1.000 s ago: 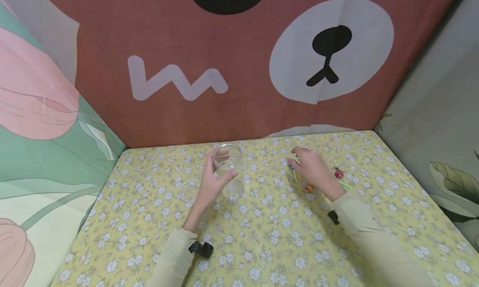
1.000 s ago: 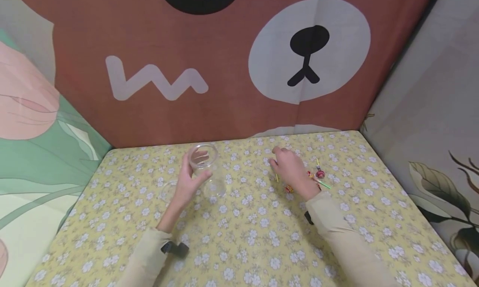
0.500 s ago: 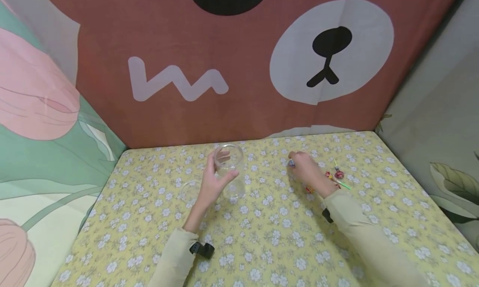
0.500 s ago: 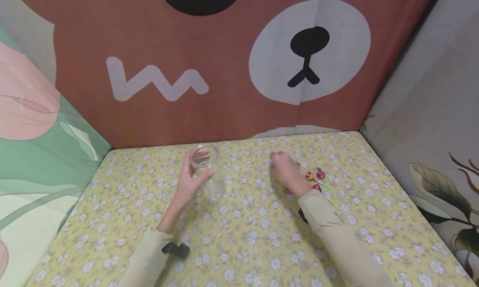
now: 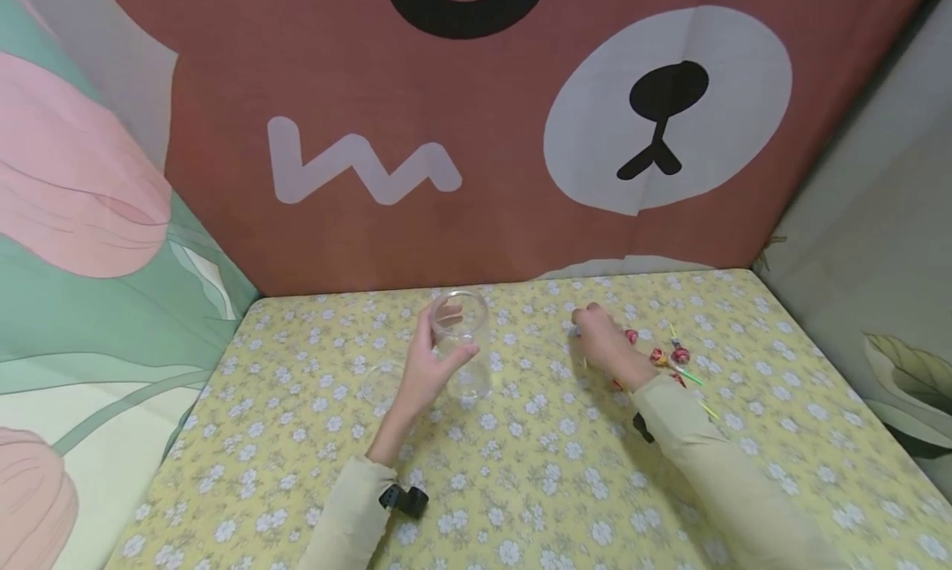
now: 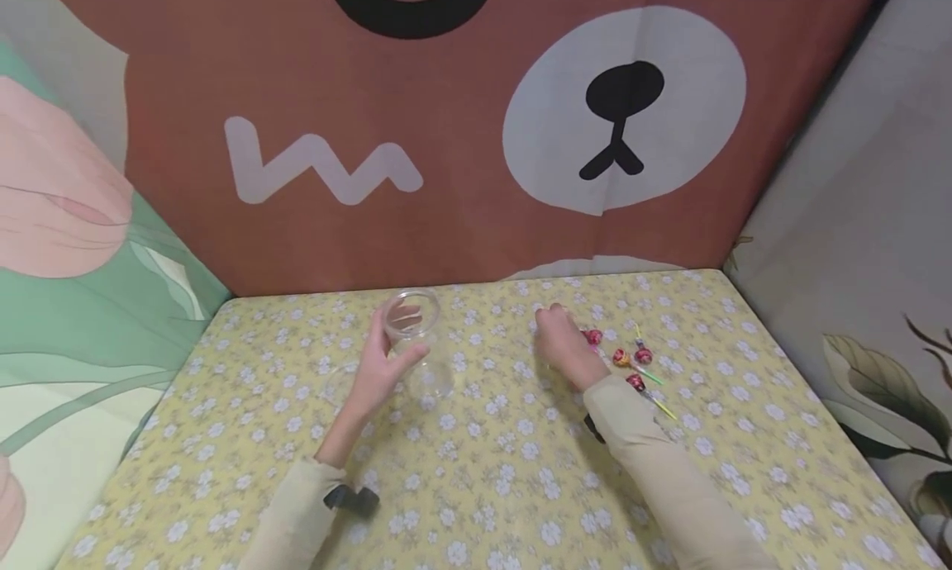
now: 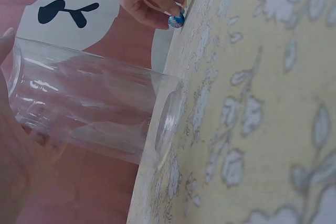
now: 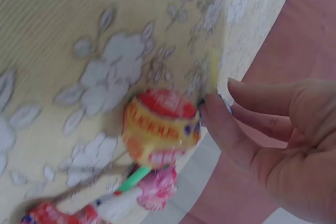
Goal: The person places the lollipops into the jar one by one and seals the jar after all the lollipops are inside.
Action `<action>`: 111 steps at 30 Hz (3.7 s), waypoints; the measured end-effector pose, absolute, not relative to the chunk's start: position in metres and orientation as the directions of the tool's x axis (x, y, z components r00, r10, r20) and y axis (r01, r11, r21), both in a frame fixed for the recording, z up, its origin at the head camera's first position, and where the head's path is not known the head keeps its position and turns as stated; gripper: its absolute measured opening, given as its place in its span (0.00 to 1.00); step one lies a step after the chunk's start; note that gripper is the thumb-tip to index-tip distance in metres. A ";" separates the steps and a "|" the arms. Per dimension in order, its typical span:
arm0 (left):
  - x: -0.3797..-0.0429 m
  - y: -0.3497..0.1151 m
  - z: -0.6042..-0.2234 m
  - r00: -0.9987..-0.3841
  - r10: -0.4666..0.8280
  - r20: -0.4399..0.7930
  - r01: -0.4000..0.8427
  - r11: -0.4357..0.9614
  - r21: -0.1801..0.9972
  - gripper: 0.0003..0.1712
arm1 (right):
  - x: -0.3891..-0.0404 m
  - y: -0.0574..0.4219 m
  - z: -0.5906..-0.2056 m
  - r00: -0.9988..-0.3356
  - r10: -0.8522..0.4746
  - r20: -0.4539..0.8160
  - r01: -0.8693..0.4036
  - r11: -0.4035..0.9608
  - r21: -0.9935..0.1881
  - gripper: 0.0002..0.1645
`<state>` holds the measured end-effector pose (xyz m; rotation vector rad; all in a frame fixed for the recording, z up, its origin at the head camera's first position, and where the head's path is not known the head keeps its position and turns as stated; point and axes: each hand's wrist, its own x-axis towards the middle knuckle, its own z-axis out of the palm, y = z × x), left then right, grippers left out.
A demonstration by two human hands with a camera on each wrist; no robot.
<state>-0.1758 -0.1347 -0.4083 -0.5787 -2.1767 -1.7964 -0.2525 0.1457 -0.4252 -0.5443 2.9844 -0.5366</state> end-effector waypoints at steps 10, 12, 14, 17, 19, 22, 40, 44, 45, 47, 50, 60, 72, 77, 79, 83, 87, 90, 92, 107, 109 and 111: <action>-0.169 -0.133 -0.398 -0.891 0.156 0.426 0.450 0.192 0.872 0.45 | -0.259 0.137 -0.423 -0.937 -0.349 0.011 -0.330 0.876 -0.351 0.12; -0.168 -0.133 -0.398 -0.895 0.153 0.420 0.444 0.198 0.874 0.45 | -0.259 0.136 -0.421 -0.942 -0.336 0.016 -0.313 0.857 -0.410 0.12; -0.166 -0.133 -0.397 -0.898 0.147 0.415 0.439 0.209 0.874 0.46 | -0.258 0.134 -0.416 -0.945 -0.324 0.043 -0.304 0.822 -0.481 0.13; -0.165 -0.132 -0.396 -0.903 0.137 0.407 0.429 0.229 0.874 0.46 | -0.257 0.130 -0.403 -0.945 -0.300 0.130 -0.320 0.767 -0.556 0.12; -0.164 -0.131 -0.395 -0.905 0.131 0.404 0.424 0.238 0.874 0.46 | -0.255 0.126 -0.390 -0.936 -0.287 0.203 -0.351 0.725 -0.592 0.11; -0.164 -0.130 -0.396 -0.907 0.126 0.402 0.421 0.241 0.874 0.46 | -0.252 0.122 -0.374 -0.922 -0.257 0.289 -0.386 0.655 -0.649 0.10; -0.180 -0.132 -0.423 -0.906 0.085 0.415 0.422 0.264 0.867 0.49 | -0.220 0.073 -0.296 -0.814 -0.084 0.575 -0.567 0.331 -0.754 0.11; -0.183 -0.132 -0.430 -0.909 0.080 0.410 0.415 0.266 0.870 0.49 | -0.219 0.062 -0.298 -0.800 -0.102 0.591 -0.593 0.289 -0.752 0.10; -0.184 -0.132 -0.430 -0.908 0.082 0.411 0.418 0.265 0.869 0.49 | -0.220 0.060 -0.299 -0.800 -0.106 0.590 -0.593 0.290 -0.751 0.10; -0.184 -0.132 -0.430 -0.905 0.089 0.416 0.425 0.263 0.866 0.48 | -0.220 0.057 -0.301 -0.800 -0.112 0.589 -0.593 0.295 -0.749 0.11; -0.185 -0.131 -0.429 -0.903 0.095 0.418 0.428 0.266 0.864 0.47 | -0.221 0.053 -0.303 -0.793 -0.122 0.596 -0.602 0.307 -0.737 0.12; -0.187 -0.133 -0.431 -0.906 0.103 0.410 0.422 0.275 0.864 0.46 | -0.219 0.042 -0.308 -0.788 -0.151 0.597 -0.613 0.281 -0.738 0.12; -0.185 -0.132 -0.431 -0.910 0.088 0.406 0.413 0.295 0.862 0.46 | -0.217 0.033 -0.318 -0.757 -0.200 0.622 -0.652 0.298 -0.698 0.12; -0.186 -0.132 -0.432 -0.914 0.098 0.394 0.405 0.286 0.868 0.47 | -0.216 0.030 -0.326 -0.759 -0.222 0.612 -0.651 0.292 -0.701 0.11; -0.186 -0.132 -0.432 -0.912 0.101 0.396 0.408 0.282 0.868 0.48 | -0.216 0.028 -0.327 -0.752 -0.233 0.617 -0.659 0.293 -0.692 0.11; -0.185 -0.132 -0.433 -0.911 0.103 0.399 0.412 0.284 0.866 0.47 | -0.215 0.025 -0.330 -0.728 -0.252 0.637 -0.685 0.310 -0.659 0.10; -0.185 -0.132 -0.433 -0.915 0.105 0.389 0.402 0.286 0.870 0.47 | -0.214 0.023 -0.331 -0.702 -0.273 0.658 -0.711 0.327 -0.622 0.09; -0.184 -0.132 -0.431 -0.919 0.112 0.377 0.394 0.284 0.874 0.47 | -0.213 0.022 -0.332 -0.676 -0.288 0.678 -0.734 0.337 -0.589 0.09; -0.182 -0.131 -0.428 -0.923 0.117 0.367 0.385 0.287 0.877 0.48 | -0.213 0.022 -0.332 -0.660 -0.298 0.689 -0.748 0.343 -0.568 0.09; -0.164 -0.125 -0.397 -0.925 0.129 0.359 0.381 0.314 0.870 0.45 | -0.214 0.022 -0.335 -0.605 -0.333 0.723 -0.787 0.384 -0.482 0.07; -0.164 -0.125 -0.397 -0.923 0.129 0.362 0.385 0.306 0.871 0.45 | -0.214 0.023 -0.335 -0.600 -0.332 0.728 -0.790 0.385 -0.477 0.06; -0.164 -0.125 -0.397 -0.923 0.130 0.362 0.385 0.302 0.872 0.45 | -0.214 0.023 -0.334 -0.596 -0.328 0.733 -0.792 0.387 -0.472 0.06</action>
